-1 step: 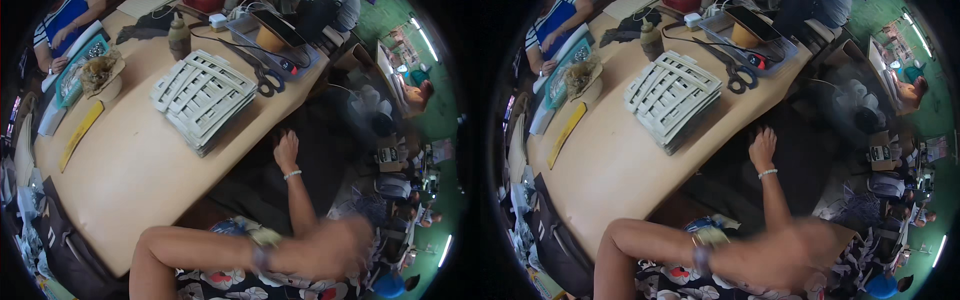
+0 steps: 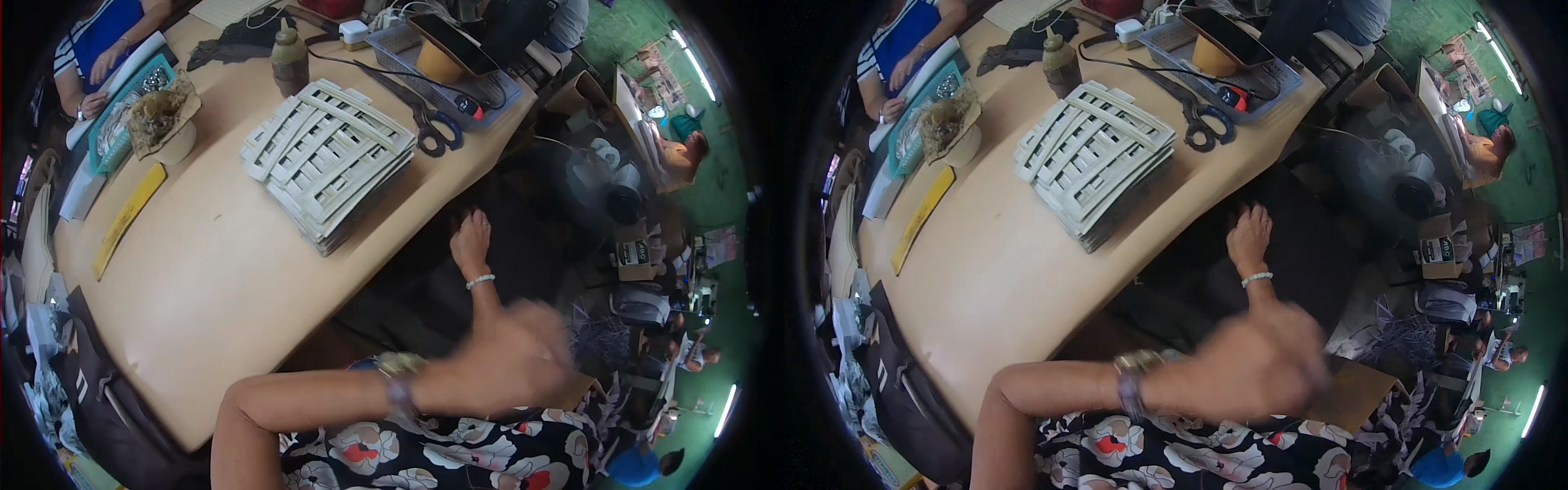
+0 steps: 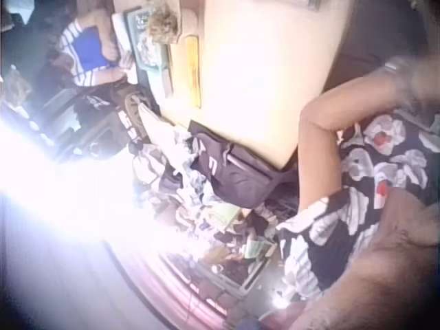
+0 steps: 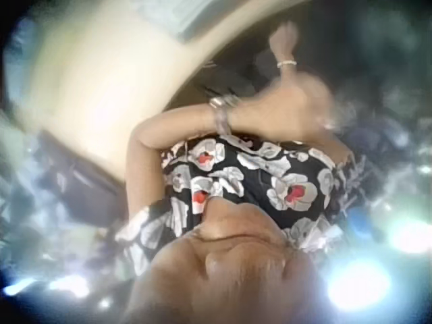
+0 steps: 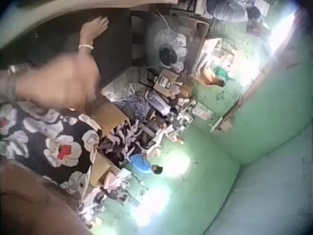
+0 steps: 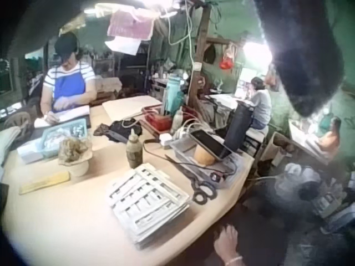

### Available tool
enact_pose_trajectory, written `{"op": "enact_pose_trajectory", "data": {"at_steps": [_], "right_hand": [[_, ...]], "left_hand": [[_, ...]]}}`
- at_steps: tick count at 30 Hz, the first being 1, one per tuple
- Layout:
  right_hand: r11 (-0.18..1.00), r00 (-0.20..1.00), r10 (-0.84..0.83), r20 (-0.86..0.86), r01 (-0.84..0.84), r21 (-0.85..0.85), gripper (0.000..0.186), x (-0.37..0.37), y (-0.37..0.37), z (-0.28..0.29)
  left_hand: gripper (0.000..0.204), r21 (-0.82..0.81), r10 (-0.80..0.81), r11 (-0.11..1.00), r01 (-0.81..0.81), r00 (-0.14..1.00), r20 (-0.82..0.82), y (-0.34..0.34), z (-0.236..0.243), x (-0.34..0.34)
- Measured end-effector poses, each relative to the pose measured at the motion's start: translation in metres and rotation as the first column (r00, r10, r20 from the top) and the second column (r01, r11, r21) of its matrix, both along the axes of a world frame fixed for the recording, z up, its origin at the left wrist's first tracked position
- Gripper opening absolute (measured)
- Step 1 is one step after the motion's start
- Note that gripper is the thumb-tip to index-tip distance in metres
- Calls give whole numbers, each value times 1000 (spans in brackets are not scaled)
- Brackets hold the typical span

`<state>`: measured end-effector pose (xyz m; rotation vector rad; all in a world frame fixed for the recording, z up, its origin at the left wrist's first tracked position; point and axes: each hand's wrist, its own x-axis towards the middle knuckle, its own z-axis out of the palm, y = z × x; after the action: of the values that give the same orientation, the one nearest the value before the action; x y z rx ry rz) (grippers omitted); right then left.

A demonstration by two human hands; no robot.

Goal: The person repeatedly places a rectangular label onto dark fabric pieces, aligns it with a ruler, and secures it using a hammer. The process is repeated for several fabric pieces on a cluttered workbench.

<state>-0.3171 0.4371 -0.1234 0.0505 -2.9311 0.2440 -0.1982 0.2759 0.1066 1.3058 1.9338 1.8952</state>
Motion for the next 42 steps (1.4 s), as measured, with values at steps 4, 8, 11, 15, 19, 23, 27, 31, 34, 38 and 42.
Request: {"op": "enact_pose_trajectory", "data": {"at_steps": [4, 8, 11, 15, 19, 23, 27, 31, 34, 38, 42], "right_hand": [[1000, 999, 7, -47, -7, 11, 39, -28, 34, -17], [995, 997, -34, -66, 28, -96, 41, -32, 39, -27], [990, 995, -52, -86, 40, -137, 42, -24, 15, -36], [986, 994, -102, -46, 95, -136, 44, -22, 30, -44], [983, 992, -118, -56, 108, -148, 44, -22, 31, -43], [987, 993, -98, -67, 88, -134, 43, -24, 28, -42], [985, 991, -108, -84, 95, -144, 43, -22, 28, -42], [982, 984, -76, -161, 47, -180, 38, -24, 31, -44], [863, 964, -180, -194, 60, -501, 32, -22, 40, -42], [678, 955, -226, -192, 13, -735, 26, 4, 25, -3], [697, 976, -58, -210, -111, -709, 24, 49, -11, 46]], "left_hand": [[33, -456, 636, 748, -482, 717, 285, -29, -151, -23], [46, -681, 916, 323, -658, 398, 50, -38, -258, -27], [49, -616, 938, 339, -711, 306, 163, -68, -328, -16], [45, -588, 845, 469, -659, 140, 517, -93, -358, -2], [42, -577, 770, 549, -605, 98, 631, -106, -345, -5], [39, -550, 729, 563, -617, 58, 682, -118, -339, -1], [36, -487, 674, 564, -667, 30, 738, -119, -331, 5], [33, -303, 484, 606, -736, 38, 874, -92, -306, 17], [32, -206, 248, 649, -732, -53, 967, -58, -266, 26], [38, -404, 506, 572, -714, -81, 859, -45, -235, 27], [50, -510, 697, 399, -762, -110, 709, -44, -185, 38]]}}
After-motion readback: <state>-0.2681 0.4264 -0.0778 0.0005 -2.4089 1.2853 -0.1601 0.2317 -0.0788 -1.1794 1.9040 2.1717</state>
